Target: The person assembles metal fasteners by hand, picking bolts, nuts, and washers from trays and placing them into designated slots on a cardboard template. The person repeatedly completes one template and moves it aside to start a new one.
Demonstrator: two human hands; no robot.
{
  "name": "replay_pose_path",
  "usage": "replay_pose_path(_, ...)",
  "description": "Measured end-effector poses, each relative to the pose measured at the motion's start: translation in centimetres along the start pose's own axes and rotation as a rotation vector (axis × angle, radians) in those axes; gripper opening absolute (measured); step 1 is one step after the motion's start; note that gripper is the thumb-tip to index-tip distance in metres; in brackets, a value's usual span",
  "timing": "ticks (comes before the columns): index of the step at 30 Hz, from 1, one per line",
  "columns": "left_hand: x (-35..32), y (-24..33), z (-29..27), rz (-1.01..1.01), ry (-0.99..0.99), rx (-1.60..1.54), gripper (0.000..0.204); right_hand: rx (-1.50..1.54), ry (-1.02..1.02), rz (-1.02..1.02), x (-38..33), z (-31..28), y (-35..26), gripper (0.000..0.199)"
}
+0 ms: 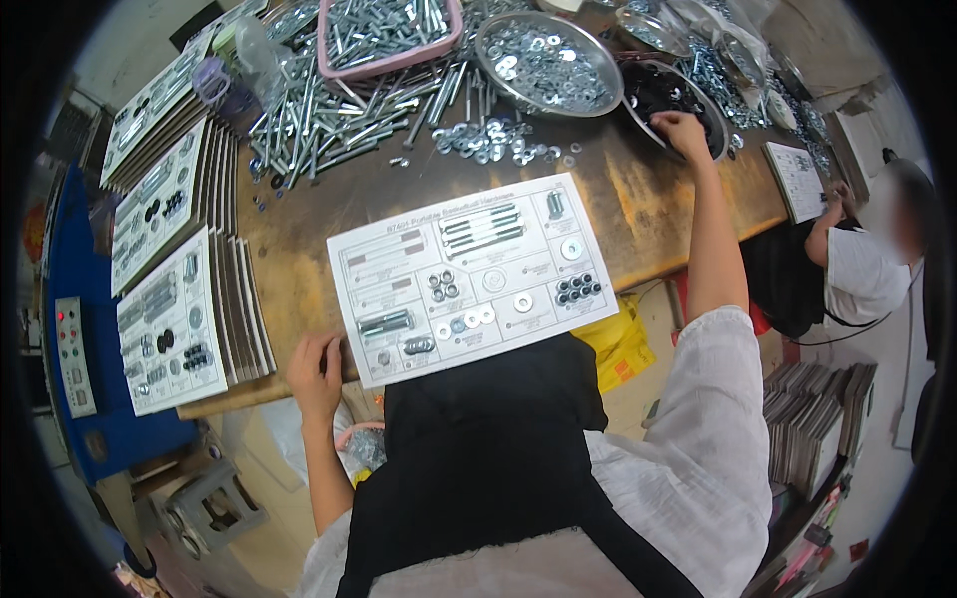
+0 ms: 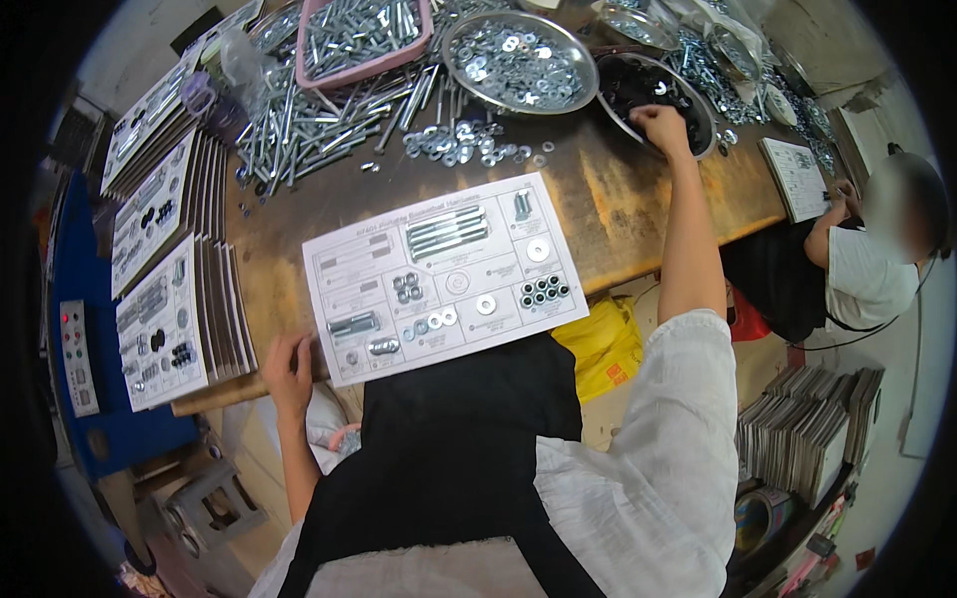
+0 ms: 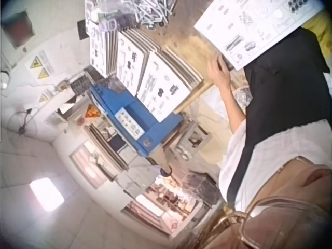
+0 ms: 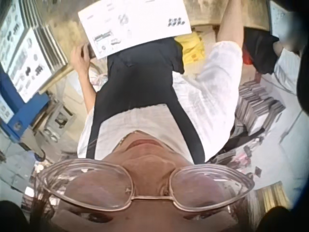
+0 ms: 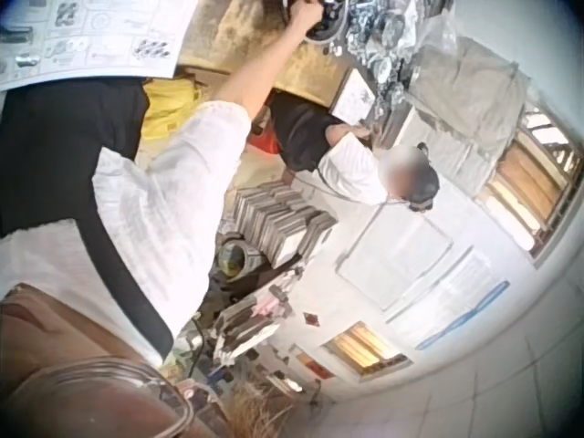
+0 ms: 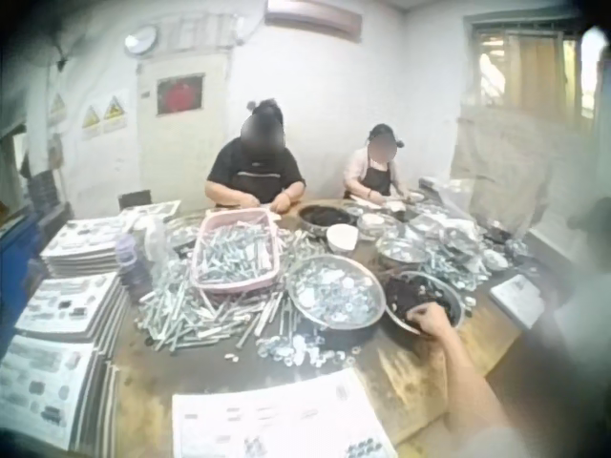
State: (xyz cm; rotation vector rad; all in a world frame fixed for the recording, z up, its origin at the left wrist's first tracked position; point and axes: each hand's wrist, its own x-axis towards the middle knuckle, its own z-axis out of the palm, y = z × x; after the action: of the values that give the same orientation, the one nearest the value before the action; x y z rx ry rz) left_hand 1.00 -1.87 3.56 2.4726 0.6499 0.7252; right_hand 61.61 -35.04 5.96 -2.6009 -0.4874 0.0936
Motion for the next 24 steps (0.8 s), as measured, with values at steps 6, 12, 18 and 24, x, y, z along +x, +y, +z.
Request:
replay_pose_path(6, -1.1, -1.1, 2.4, -0.044, 0.069, 0.007, 0.007, -0.116, -0.158, -0.285, 1.0, 0.3, -0.2, 0.049)
replay_pose_path(12, -0.6, -0.7, 2.7, -0.022, 0.1, 0.013, 0.006, -0.133, 0.009, -0.192, 1.4, 1.3, -0.6, 0.044)
replay_pose_path(18, -0.9, -1.3, 3.2, -0.011, 0.145, 0.027, 0.007, 0.043, 0.156, -0.015, 1.5, 1.9, -1.2, 0.047)
replay_pose_path(24, -1.3, -1.6, 3.3, -0.03, 0.149, 0.016, 0.004, 0.307, 0.096, 0.091, 1.4, 2.9, 1.5, 0.055)
